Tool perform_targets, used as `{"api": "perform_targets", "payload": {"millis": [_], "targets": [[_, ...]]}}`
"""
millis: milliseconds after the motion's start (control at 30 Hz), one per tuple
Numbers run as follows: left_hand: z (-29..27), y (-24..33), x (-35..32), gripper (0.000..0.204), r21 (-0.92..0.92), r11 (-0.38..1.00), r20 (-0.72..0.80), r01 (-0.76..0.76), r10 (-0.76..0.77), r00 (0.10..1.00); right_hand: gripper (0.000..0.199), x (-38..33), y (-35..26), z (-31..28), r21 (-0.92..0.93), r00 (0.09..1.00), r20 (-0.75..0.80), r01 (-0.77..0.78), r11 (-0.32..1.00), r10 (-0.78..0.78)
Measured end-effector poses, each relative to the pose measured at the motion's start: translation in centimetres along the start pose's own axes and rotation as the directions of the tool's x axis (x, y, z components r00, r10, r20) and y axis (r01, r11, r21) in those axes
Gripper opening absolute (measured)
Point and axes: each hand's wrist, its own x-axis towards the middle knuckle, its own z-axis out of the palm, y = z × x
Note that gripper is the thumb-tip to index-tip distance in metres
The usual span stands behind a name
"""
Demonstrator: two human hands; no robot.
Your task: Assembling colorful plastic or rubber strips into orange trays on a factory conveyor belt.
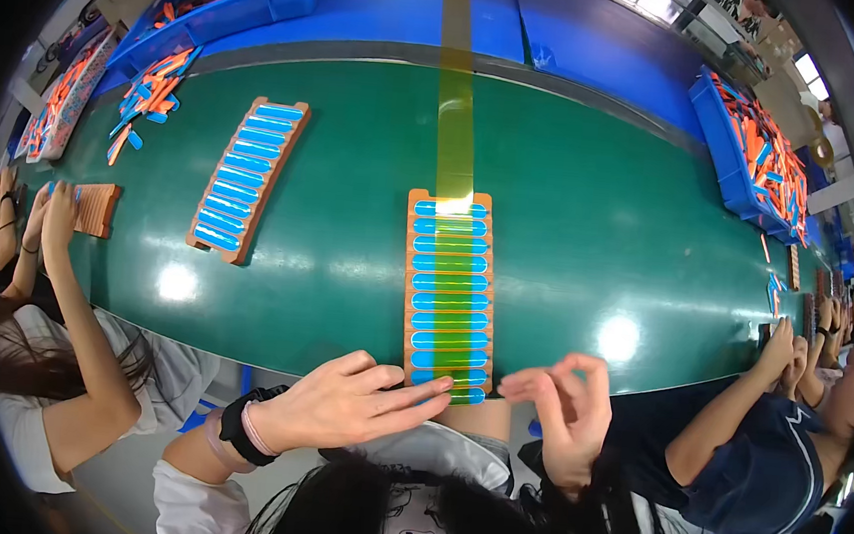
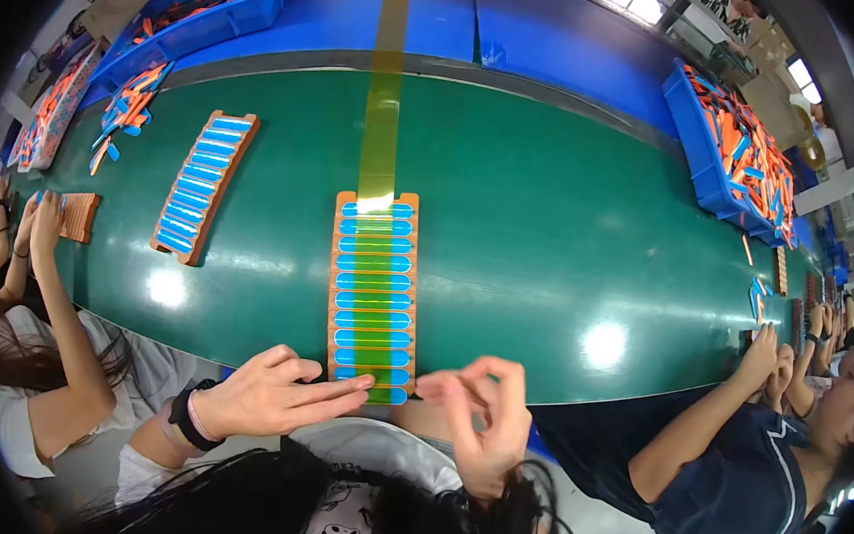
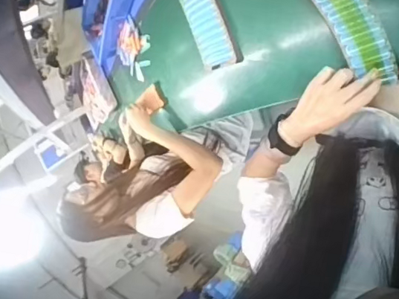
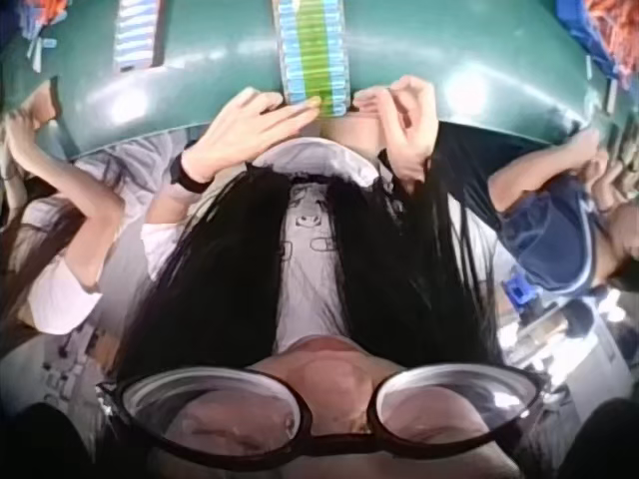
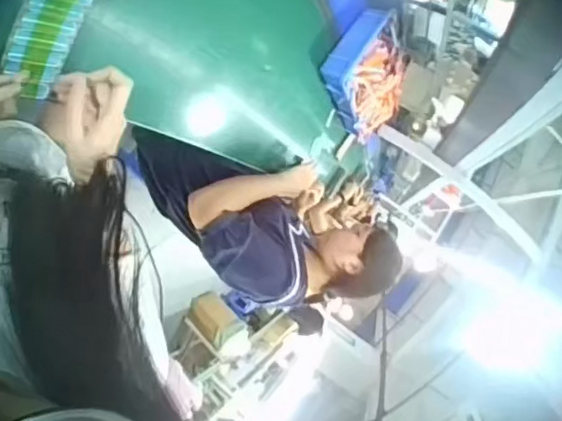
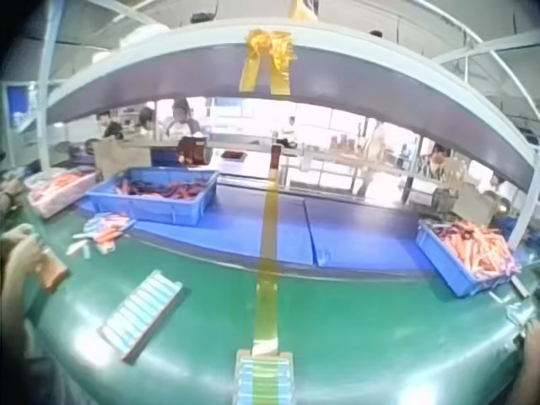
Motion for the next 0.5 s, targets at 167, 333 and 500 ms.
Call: {"api": "perform_targets", "payload": {"millis": [167,333,500], "targets": [[-1.5,1.1,1.0,0.022,0.172,0.980,0.026,-0.104,0.101,0.995,0.021,2.9,-2.9,2.2,-0.364,0.921,0.384,0.081,0.928,0.070],[-2.8,1.5,2.3,0.017,0.102,0.991,0.012,-0.084,0.083,0.996,0.025,3.0,-4.3,3.0,-0.613,0.927,0.357,0.138,0.778,0.117],[-4.2,-5.5,5.7,0.034,-0.611,0.677,-0.119,0.409,-0.590,0.799,0.028,3.0,-4.7,3.9,-0.688,0.917,0.390,0.228,0.689,0.086]]}}
